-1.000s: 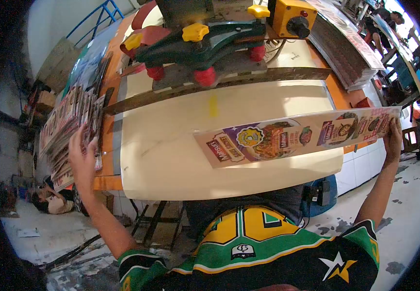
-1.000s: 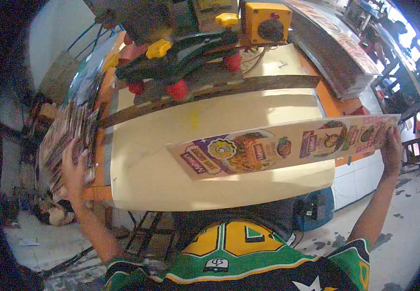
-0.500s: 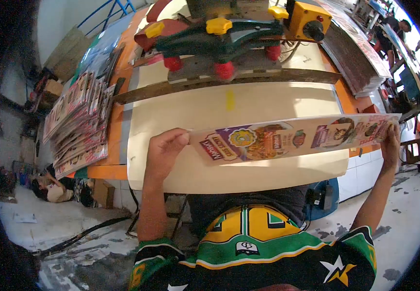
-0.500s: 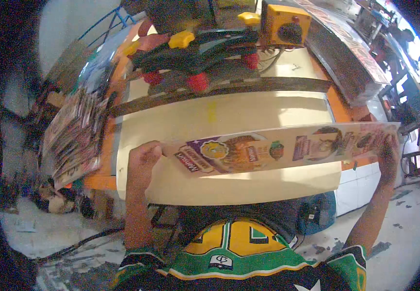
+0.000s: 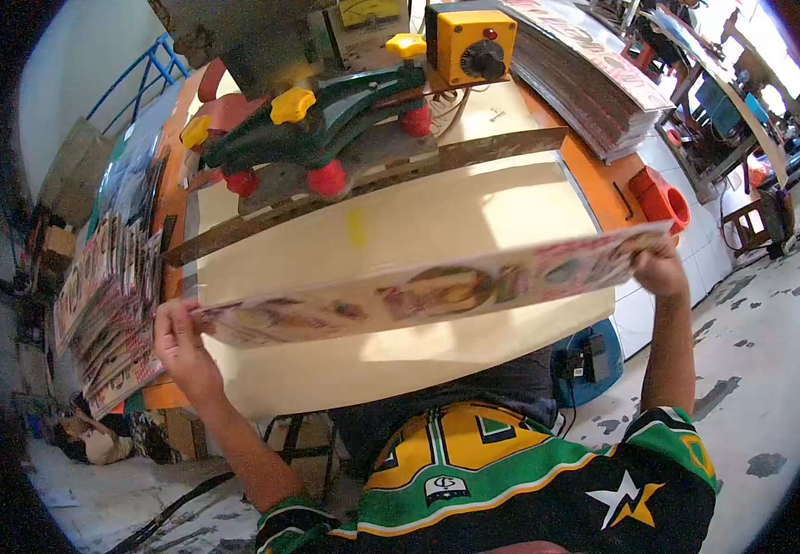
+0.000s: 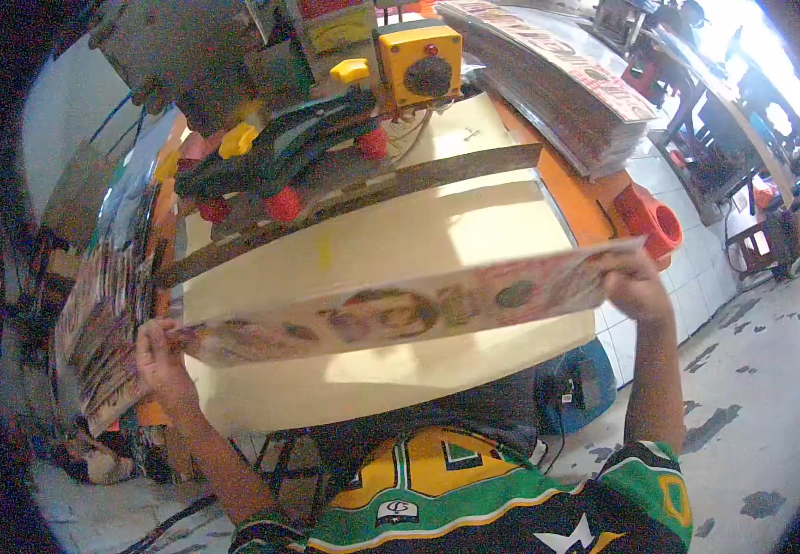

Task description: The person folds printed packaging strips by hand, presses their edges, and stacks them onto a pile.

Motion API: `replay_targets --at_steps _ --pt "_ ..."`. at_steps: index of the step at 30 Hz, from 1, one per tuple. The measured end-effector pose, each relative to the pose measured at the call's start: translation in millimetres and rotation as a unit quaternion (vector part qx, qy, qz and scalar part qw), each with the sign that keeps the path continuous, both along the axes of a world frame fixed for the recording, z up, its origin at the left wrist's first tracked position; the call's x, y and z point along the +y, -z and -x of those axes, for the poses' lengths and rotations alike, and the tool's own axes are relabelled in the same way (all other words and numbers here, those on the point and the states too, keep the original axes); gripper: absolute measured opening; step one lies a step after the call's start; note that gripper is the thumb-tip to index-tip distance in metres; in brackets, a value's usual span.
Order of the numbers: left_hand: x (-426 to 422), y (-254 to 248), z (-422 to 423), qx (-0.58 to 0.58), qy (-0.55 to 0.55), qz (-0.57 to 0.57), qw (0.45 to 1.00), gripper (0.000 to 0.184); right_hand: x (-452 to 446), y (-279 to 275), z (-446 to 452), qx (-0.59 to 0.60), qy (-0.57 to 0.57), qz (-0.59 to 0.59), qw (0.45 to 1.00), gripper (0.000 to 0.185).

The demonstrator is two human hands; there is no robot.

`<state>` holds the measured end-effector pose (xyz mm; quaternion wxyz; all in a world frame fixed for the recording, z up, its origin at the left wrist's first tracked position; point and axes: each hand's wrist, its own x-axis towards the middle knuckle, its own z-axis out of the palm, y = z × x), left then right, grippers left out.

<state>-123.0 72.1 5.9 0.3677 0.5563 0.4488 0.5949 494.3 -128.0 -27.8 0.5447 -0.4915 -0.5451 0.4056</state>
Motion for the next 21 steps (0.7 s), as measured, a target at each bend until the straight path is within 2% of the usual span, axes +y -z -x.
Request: replay_targets --at_steps 1,2,3,5,8,11,13,16,17,18,19,20,21 --pt "1.2 -2.4 8.2 -0.002 -0.025 -0.021 0.999 0.023 2.9 -7.5 26.8 0.024 -0.011 0.05 0.998 0.027" --pt "2.1 -4.1 17.0 -0.003 -0.051 -0.042 0.998 0.024 9.0 -26.4 53.1 -0.017 -0.07 0.063 0.995 0.035" --pt "3.8 -2.3 27.8 -0.003 -0.051 -0.043 0.998 0.024 16.8 -36.6 74.7 -0.053 -0.109 0.037 0.992 0.036" --pt "6.2 3.6 49.4 -0.045 -0.138 -0.059 0.988 0.025 25.2 -54.1 108.2 -0.103 -0.147 -0.001 0.984 0.035" --pt "6.3 10.3 83.4 -0.092 -0.184 -0.043 0.978 0.022 21.3 -83.1 144.6 -0.117 -0.174 0.06 0.976 0.034" --pt "12.0 39.5 143.6 -0.138 -0.188 -0.034 0.972 0.022 13.8 -95.1 172.0 -0.158 -0.272 -0.026 0.949 0.032" --pt "13.7 57.2 177.0 -0.328 -0.141 -0.028 0.934 0.023 11.2 -99.6 175.9 -0.173 -0.284 -0.062 0.941 0.032" --pt "13.3 88.9 245.2 -0.365 -0.232 -0.052 0.9 0.014 4.0 -96.6 142.2 -0.127 -0.261 -0.105 0.951 0.032" --pt "11.8 107.8 293.6 -0.304 -0.286 -0.075 0.905 0.012 -5.4 -81.1 122.8 -0.051 -0.198 -0.131 0.97 0.031" --pt "10.5 117.4 332.4 -0.26 -0.316 -0.095 0.908 0.012 -16.0 -83.4 100.3 -0.11 -0.127 -0.105 0.98 0.029" --pt "-10.2 68.0 284.9 -0.554 -0.263 -0.118 0.781 0.02 -22.8 -76.1 83.8 -0.08 -0.085 -0.126 0.985 0.025" --pt "-11.7 66.6 292.9 -0.526 -0.255 -0.12 0.802 0.022 -33.9 -73.5 59.4 -0.113 -0.06 -0.123 0.984 0.021" --pt "-18.3 68.8 300.3 -0.498 -0.251 -0.12 0.822 0.024 -35.9 -70.0 49.9 -0.088 -0.045 -0.122 0.988 0.02"
